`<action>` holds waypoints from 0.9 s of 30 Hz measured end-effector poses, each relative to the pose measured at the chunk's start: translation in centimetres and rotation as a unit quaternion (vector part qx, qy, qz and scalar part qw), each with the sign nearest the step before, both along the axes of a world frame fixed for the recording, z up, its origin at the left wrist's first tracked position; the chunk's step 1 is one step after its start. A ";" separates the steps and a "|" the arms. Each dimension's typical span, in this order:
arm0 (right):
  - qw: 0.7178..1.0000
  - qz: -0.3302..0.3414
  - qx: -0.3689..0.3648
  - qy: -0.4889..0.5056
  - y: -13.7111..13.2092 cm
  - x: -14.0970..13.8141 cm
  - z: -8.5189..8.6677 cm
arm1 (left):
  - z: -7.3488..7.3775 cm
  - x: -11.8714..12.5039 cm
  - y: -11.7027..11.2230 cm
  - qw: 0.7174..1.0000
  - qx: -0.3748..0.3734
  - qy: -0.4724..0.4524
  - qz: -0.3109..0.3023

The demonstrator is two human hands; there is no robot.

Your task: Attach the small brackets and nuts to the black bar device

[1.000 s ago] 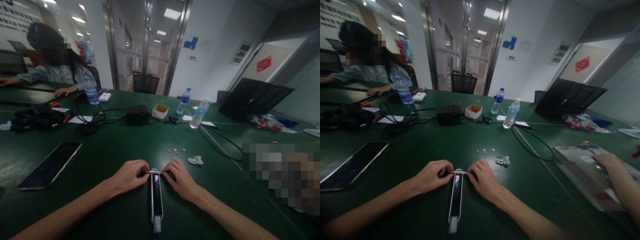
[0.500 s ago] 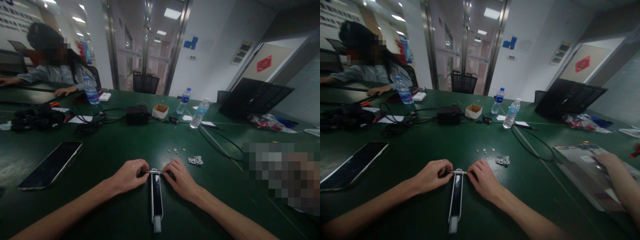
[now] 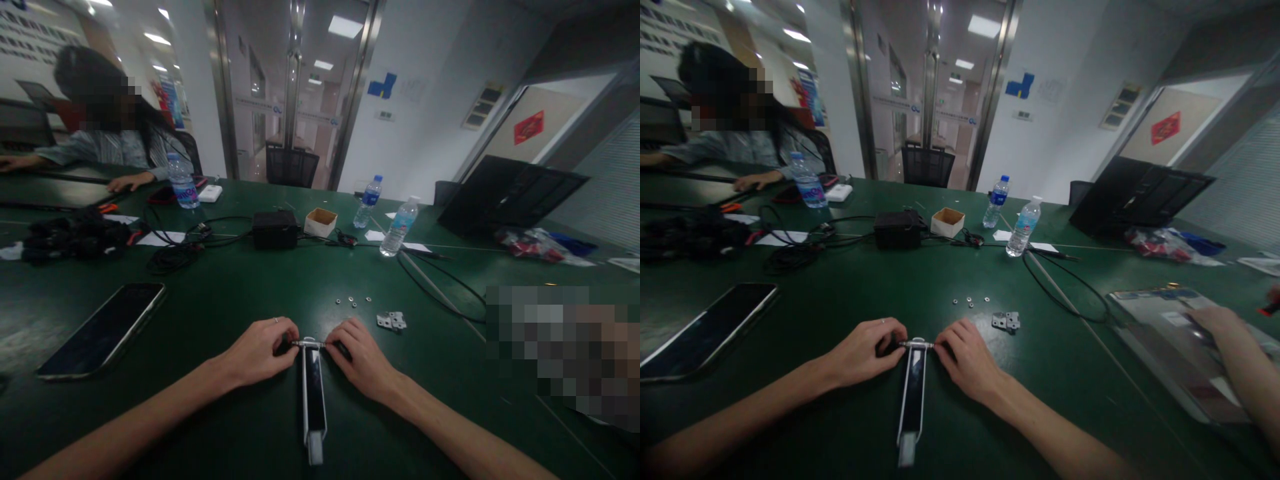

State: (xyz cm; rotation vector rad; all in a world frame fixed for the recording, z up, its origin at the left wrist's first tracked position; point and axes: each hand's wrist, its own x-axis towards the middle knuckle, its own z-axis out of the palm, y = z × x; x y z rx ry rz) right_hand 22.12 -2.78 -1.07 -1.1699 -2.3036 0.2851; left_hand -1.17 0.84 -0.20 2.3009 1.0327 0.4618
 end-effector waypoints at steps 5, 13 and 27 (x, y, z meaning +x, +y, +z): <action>1.000 0.000 0.000 0.005 0.0 0.0 0.0 | 0.2 0.0 -0.1 1.000 0.005 0.008 -0.012; 1.000 -0.003 -0.002 0.002 0.0 0.0 0.1 | 0.5 0.1 -0.2 1.000 -0.015 0.019 -0.008; 0.979 -0.159 0.088 -0.088 3.5 4.8 -1.0 | 0.6 -0.2 -0.1 1.000 -0.013 0.013 -0.018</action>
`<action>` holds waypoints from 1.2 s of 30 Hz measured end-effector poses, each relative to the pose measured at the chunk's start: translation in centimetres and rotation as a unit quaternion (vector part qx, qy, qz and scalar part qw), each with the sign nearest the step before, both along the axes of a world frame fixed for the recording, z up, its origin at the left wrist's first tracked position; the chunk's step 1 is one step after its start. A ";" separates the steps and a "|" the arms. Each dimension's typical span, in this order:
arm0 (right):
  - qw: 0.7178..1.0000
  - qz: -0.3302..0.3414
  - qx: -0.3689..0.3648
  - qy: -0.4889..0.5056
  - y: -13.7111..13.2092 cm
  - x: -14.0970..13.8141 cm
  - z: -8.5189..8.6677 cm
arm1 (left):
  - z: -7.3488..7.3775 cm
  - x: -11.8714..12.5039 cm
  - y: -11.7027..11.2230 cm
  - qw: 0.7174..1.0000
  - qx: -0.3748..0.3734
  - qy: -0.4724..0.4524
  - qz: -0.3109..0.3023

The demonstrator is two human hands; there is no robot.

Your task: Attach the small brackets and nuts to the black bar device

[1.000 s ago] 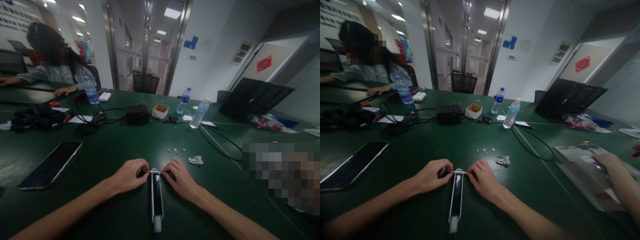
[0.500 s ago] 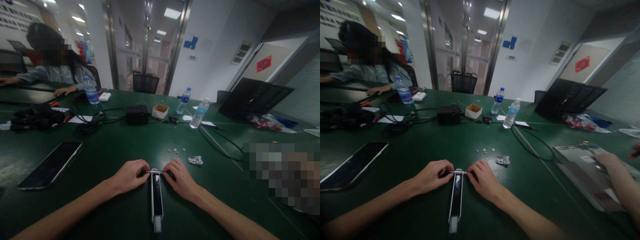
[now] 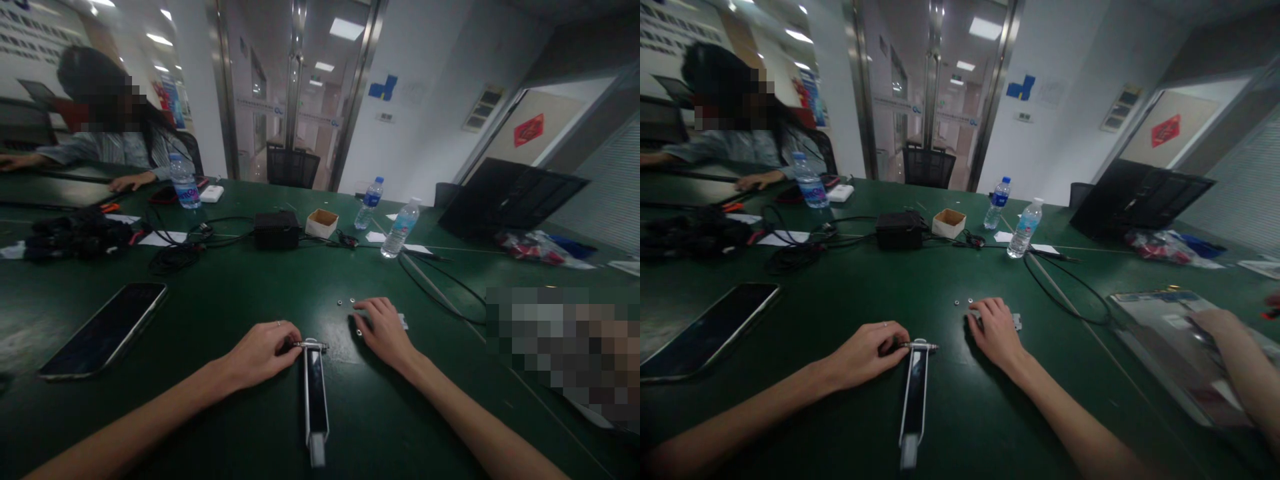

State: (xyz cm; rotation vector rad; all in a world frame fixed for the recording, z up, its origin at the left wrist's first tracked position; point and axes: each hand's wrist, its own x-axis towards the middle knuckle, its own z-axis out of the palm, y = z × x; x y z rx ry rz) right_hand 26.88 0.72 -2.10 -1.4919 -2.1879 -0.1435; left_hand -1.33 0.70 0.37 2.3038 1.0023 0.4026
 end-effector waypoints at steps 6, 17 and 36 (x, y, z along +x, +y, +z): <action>0.995 -0.059 -0.039 -0.074 1.1 1.8 -0.4 | 0.2 0.0 -0.1 1.000 -0.010 0.004 0.003; 0.990 -0.069 -0.065 -0.108 0.9 1.5 0.3 | 0.0 -0.1 -0.1 1.000 -0.010 -0.001 0.006; 0.999 0.038 -0.013 -0.025 -1.0 -1.5 0.4 | 0.2 -0.3 0.0 1.000 0.002 0.013 -0.007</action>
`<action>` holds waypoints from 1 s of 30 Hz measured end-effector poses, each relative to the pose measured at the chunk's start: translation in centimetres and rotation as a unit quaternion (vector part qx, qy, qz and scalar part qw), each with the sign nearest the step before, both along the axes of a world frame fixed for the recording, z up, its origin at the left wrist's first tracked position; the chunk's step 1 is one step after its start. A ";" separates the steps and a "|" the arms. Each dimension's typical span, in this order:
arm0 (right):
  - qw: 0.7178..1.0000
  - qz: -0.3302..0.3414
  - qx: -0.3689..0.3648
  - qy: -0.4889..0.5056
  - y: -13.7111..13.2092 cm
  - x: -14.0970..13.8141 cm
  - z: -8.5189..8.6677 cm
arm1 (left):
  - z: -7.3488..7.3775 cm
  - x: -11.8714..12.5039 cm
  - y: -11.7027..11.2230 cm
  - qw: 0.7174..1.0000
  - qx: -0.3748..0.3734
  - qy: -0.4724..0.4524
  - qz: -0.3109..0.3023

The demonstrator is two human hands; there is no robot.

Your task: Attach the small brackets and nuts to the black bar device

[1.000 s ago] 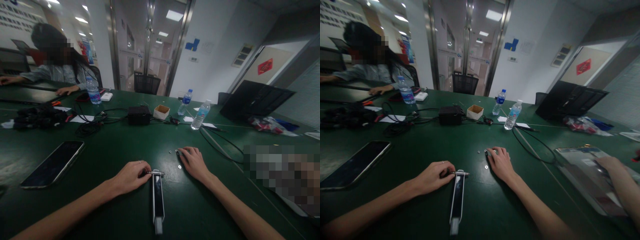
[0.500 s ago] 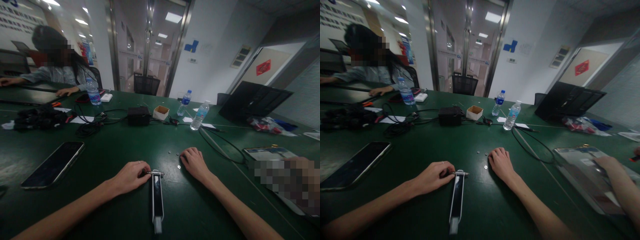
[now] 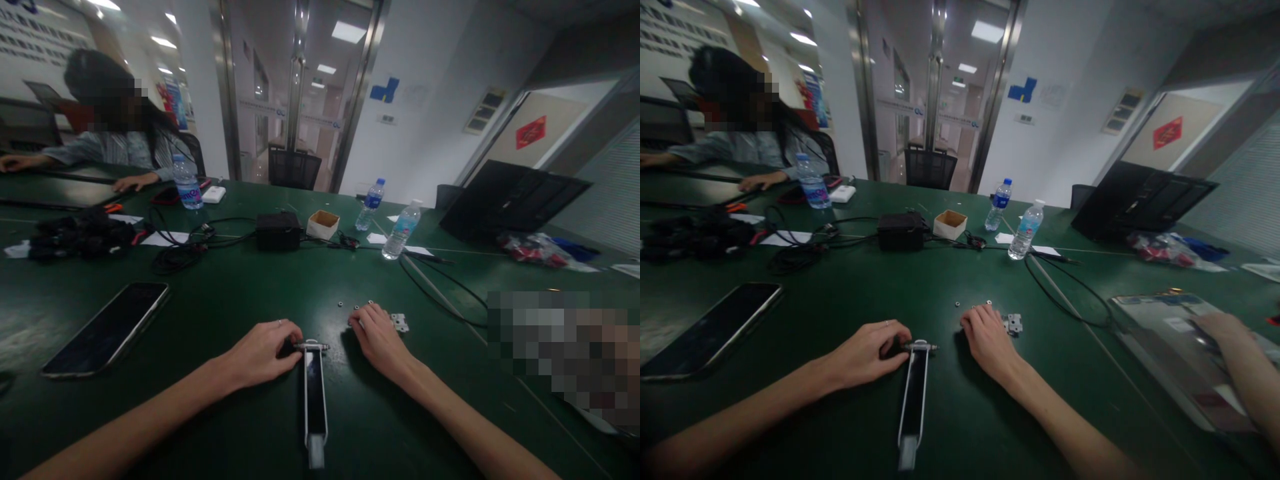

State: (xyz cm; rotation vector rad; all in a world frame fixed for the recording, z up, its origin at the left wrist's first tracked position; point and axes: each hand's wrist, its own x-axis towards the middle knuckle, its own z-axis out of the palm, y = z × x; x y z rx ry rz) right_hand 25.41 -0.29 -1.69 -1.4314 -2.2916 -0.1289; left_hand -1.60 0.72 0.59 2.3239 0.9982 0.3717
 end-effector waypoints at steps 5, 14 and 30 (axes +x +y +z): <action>0.988 0.103 -0.016 0.116 -2.2 -2.3 1.0 | 0.2 0.3 -0.5 0.996 0.084 -0.024 0.020; 0.953 0.192 -0.097 0.212 -5.6 -5.0 1.9 | -0.4 2.6 -3.9 0.951 0.277 -0.093 -0.099; 0.943 0.185 -0.129 0.247 -5.3 -5.0 1.6 | 0.8 1.8 -3.2 0.903 0.401 -0.066 -0.138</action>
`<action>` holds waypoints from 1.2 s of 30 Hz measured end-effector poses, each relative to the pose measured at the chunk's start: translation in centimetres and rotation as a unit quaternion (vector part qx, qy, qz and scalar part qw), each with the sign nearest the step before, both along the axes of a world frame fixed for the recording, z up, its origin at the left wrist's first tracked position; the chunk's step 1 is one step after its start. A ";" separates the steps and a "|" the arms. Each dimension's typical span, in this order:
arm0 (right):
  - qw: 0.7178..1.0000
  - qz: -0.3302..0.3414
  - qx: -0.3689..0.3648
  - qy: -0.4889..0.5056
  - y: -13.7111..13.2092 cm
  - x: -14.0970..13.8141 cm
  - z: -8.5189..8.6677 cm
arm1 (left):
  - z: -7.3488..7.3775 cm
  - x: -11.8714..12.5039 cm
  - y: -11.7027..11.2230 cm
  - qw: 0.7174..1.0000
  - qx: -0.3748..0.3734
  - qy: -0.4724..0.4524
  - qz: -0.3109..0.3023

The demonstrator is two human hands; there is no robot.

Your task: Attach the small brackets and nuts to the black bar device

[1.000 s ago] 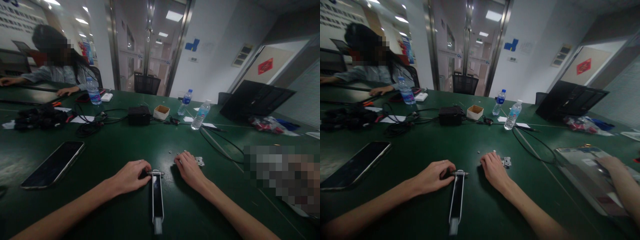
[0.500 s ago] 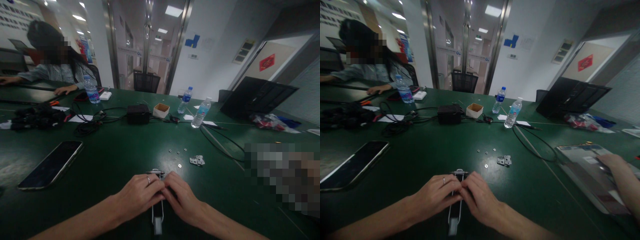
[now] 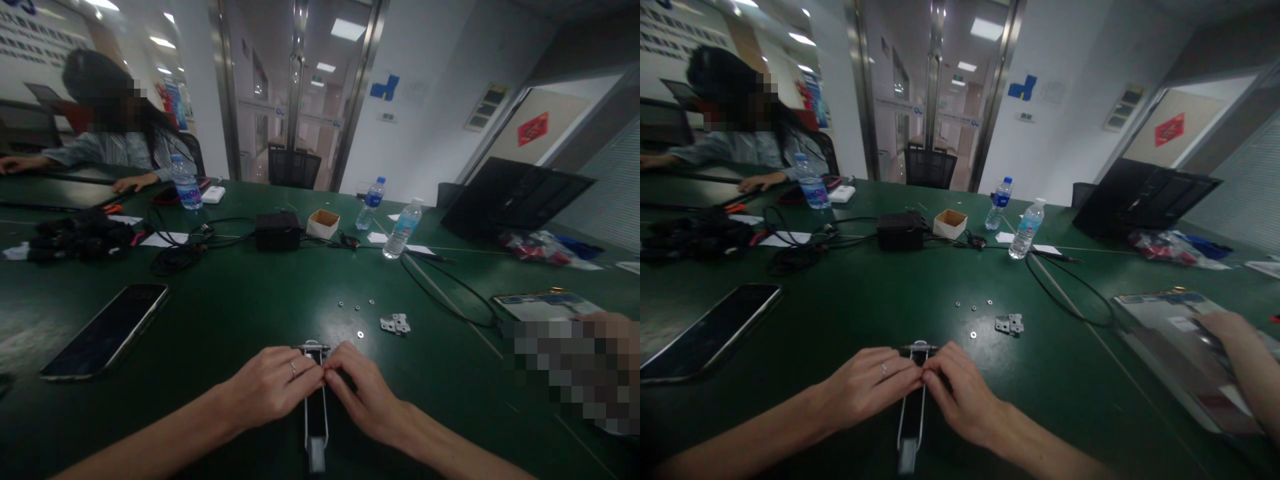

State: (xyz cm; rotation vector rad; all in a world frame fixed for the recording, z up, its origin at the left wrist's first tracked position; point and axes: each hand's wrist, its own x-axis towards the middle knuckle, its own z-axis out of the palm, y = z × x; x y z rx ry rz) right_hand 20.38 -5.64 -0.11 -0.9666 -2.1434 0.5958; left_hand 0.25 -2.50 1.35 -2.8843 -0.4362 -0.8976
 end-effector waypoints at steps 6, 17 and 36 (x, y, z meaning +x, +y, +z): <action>1.000 0.009 -0.001 -0.011 0.0 0.1 0.2 | -0.3 0.0 0.4 1.000 -0.010 0.004 0.025; 0.982 -0.085 0.091 -0.141 2.8 2.6 -0.8 | -0.8 -1.9 3.3 0.957 -0.259 0.027 0.124; 0.981 -0.053 0.079 -0.169 2.9 2.5 -0.5 | 0.1 -2.1 3.6 0.919 -0.366 0.081 0.125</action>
